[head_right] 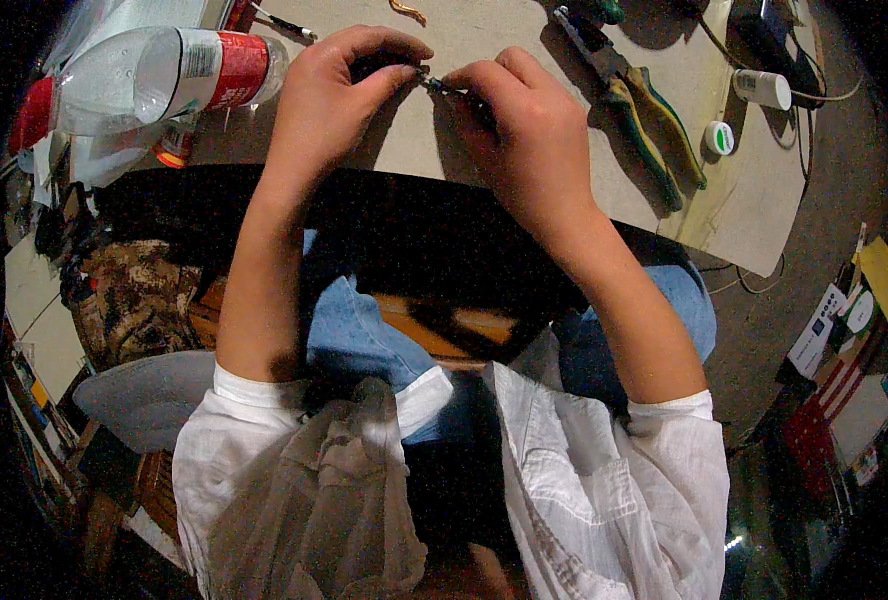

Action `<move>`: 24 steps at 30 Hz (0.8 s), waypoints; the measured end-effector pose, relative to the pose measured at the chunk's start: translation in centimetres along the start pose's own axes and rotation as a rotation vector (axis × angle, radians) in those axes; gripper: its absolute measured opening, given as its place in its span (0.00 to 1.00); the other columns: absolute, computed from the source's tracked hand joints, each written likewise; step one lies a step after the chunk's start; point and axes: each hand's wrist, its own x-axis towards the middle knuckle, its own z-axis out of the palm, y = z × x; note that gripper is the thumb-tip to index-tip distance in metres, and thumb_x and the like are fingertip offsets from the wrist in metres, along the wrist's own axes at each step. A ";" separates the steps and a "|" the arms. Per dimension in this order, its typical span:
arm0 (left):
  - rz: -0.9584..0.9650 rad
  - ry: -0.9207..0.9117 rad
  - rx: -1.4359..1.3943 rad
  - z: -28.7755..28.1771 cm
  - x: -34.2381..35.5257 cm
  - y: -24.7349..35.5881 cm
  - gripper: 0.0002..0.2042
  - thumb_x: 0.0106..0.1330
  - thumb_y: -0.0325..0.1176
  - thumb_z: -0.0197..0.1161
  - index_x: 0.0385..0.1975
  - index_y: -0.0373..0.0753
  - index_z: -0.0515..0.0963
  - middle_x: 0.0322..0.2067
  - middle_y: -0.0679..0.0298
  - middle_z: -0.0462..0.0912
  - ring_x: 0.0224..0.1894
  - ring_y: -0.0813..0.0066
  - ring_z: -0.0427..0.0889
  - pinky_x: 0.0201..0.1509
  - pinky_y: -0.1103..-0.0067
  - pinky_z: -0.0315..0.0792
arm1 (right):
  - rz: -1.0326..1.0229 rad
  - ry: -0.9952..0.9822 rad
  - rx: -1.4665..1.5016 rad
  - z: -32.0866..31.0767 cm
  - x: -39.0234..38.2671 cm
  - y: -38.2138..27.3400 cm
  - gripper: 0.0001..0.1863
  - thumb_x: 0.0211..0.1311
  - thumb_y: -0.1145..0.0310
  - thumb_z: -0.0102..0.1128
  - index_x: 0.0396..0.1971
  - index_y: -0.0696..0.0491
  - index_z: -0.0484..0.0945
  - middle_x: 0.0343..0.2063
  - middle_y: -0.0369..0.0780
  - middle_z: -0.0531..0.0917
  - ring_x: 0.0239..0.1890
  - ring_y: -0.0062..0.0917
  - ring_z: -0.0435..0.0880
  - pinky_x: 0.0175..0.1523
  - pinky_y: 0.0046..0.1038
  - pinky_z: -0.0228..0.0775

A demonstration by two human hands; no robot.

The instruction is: The person strips the insulation from a copper wire using pliers and a screwdriver. They then twist the exposed strands and wrap them around a small metal component, securing the connection by hand.

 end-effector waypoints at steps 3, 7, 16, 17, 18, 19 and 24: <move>-0.002 0.002 0.001 -0.1 0.0 0.0 0.08 0.65 0.27 0.67 0.43 0.36 0.87 0.38 0.62 0.90 0.40 0.77 0.87 0.47 0.79 0.80 | 0.001 0.001 -0.006 0.0 0.1 -0.1 0.11 0.51 0.77 0.69 0.36 0.51 0.83 0.31 0.42 0.80 0.33 0.40 0.83 0.37 0.36 0.76; 0.008 -0.003 0.012 0.0 0.0 0.0 0.08 0.65 0.27 0.67 0.43 0.36 0.87 0.38 0.62 0.89 0.40 0.77 0.87 0.47 0.79 0.80 | -0.007 0.003 -0.030 0.0 0.0 0.1 0.11 0.51 0.77 0.69 0.36 0.51 0.83 0.31 0.42 0.80 0.33 0.40 0.83 0.36 0.37 0.75; 0.002 -0.003 0.041 -0.3 -0.4 0.6 0.09 0.64 0.27 0.67 0.42 0.36 0.86 0.38 0.61 0.89 0.41 0.75 0.87 0.48 0.79 0.79 | 0.001 -0.049 -0.225 -2.4 -0.1 0.5 0.09 0.53 0.73 0.70 0.36 0.50 0.83 0.30 0.41 0.80 0.35 0.40 0.82 0.39 0.38 0.76; -0.005 -0.001 0.042 -0.4 -0.6 0.6 0.09 0.64 0.27 0.67 0.42 0.36 0.86 0.38 0.61 0.89 0.41 0.75 0.87 0.48 0.79 0.79 | 0.007 -0.092 -0.284 -2.8 -0.2 0.7 0.09 0.54 0.72 0.70 0.35 0.50 0.83 0.30 0.41 0.80 0.35 0.40 0.82 0.39 0.38 0.76; -0.020 -0.005 0.024 -0.4 -0.5 0.7 0.09 0.64 0.27 0.67 0.42 0.37 0.86 0.39 0.61 0.89 0.41 0.75 0.87 0.49 0.78 0.79 | 0.010 -0.063 -0.272 -3.0 -0.1 0.9 0.09 0.54 0.72 0.70 0.36 0.50 0.83 0.31 0.41 0.80 0.36 0.40 0.82 0.40 0.38 0.76; -0.036 -0.008 0.006 -0.3 -0.6 0.7 0.09 0.64 0.27 0.67 0.42 0.37 0.86 0.39 0.60 0.88 0.41 0.74 0.87 0.49 0.78 0.79 | 0.011 -0.036 -0.259 -3.1 0.0 1.0 0.10 0.54 0.72 0.70 0.37 0.50 0.83 0.31 0.41 0.80 0.36 0.40 0.81 0.41 0.38 0.76; -0.004 0.008 0.037 -0.5 -0.6 1.0 0.09 0.64 0.27 0.66 0.42 0.36 0.86 0.40 0.59 0.87 0.42 0.69 0.87 0.50 0.77 0.79 | -0.339 0.301 -0.458 -4.4 3.6 2.4 0.13 0.56 0.72 0.69 0.43 0.51 0.83 0.35 0.43 0.83 0.36 0.41 0.81 0.43 0.37 0.75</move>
